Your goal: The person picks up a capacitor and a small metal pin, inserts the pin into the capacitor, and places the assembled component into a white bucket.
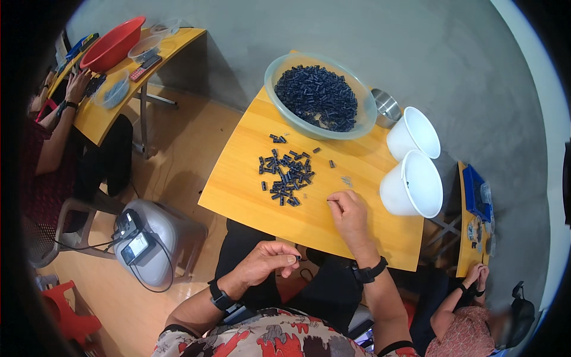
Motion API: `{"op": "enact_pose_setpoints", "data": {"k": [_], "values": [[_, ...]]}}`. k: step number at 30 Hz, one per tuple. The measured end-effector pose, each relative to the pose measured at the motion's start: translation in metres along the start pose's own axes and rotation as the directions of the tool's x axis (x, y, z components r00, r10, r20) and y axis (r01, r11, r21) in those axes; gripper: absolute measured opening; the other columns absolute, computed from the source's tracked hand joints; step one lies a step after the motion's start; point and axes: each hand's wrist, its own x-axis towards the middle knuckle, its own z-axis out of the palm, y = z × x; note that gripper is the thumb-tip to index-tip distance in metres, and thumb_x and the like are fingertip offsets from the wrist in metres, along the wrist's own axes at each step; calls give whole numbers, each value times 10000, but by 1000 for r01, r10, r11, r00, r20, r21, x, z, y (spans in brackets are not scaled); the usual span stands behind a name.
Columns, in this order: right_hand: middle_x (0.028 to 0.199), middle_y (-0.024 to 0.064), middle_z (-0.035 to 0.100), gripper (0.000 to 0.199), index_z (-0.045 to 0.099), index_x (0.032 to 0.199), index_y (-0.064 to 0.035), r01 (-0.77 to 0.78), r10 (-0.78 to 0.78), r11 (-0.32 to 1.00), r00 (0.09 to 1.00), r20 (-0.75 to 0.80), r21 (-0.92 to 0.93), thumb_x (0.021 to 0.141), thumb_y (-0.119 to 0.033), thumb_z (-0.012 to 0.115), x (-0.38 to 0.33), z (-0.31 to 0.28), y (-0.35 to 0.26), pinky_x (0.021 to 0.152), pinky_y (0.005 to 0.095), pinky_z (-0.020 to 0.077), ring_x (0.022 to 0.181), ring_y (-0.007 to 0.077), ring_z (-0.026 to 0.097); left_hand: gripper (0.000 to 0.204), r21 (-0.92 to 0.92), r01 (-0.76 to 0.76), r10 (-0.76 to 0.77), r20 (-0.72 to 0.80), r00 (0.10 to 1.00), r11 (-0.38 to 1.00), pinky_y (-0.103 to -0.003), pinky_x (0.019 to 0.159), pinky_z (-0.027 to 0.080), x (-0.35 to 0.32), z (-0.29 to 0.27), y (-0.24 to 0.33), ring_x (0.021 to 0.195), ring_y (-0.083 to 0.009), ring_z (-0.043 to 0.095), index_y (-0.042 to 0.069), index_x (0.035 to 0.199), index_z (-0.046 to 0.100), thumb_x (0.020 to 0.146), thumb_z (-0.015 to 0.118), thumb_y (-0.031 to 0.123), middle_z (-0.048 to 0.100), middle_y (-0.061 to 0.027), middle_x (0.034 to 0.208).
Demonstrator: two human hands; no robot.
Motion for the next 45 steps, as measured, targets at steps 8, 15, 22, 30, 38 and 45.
{"op": "enact_pose_setpoints", "data": {"k": [8, 15, 22, 30, 38, 45], "values": [[801, 35, 575, 99, 625, 837, -116, 91, -84, 992, 994, 72, -90, 746, -106, 660, 8, 11, -28, 604, 342, 481, 723, 238, 596, 138, 13, 15, -15, -18, 1000, 1000, -212, 567, 460, 2, -2, -4, 621, -85, 561, 22, 964, 636, 874, 601, 121, 643, -52, 803], [796, 51, 588, 85, 643, 822, -86, 156, -152, 985, 987, 59, -79, 741, -97, 666, 17, 29, -35, 603, 335, 479, 709, 243, 601, 147, 15, 17, -16, -22, 1000, 1000, -210, 572, 456, 0, -4, -3, 617, -85, 560, 28, 966, 636, 875, 603, 138, 642, -45, 813], [781, 78, 597, 93, 626, 828, -79, 231, -212, 958, 970, 123, -171, 739, -77, 654, 25, 28, -33, 587, 343, 496, 653, 272, 601, 157, -167, 7, -13, -35, 999, 986, -219, 573, 474, -6, 5, 11, 622, -89, 556, 36, 982, 629, 876, 603, 149, 635, -38, 822], [865, 55, 617, 51, 597, 889, 5, -216, 126, 813, 972, 199, 540, 843, 3, 575, -7, -34, -85, 612, 235, 461, 712, 94, 568, 151, -226, -54, 40, -65, 997, 973, -270, 591, 495, -15, 34, 34, 625, -135, 573, 12, 971, 625, 880, 586, 126, 636, -83, 822], [919, 70, 570, 82, 569, 930, 20, -240, 31, 483, 966, 258, 842, 853, 4, 589, -50, -54, -97, 744, 236, 446, 828, 126, 545, 171, -205, -90, 90, -7, 996, 975, -220, 563, 500, -19, 68, 42, 618, -102, 571, 7, 1007, 626, 886, 587, 121, 648, -86, 828], [920, 67, 556, 68, 579, 903, 20, -194, 21, 516, 977, 214, 834, 845, -5, 603, -57, -62, -99, 764, 244, 441, 853, 136, 546, 176, -134, -72, 76, 26, 997, 988, -218, 569, 492, -23, 83, 43, 622, -90, 564, -10, 1001, 623, 896, 574, 123, 649, -87, 831]]}}
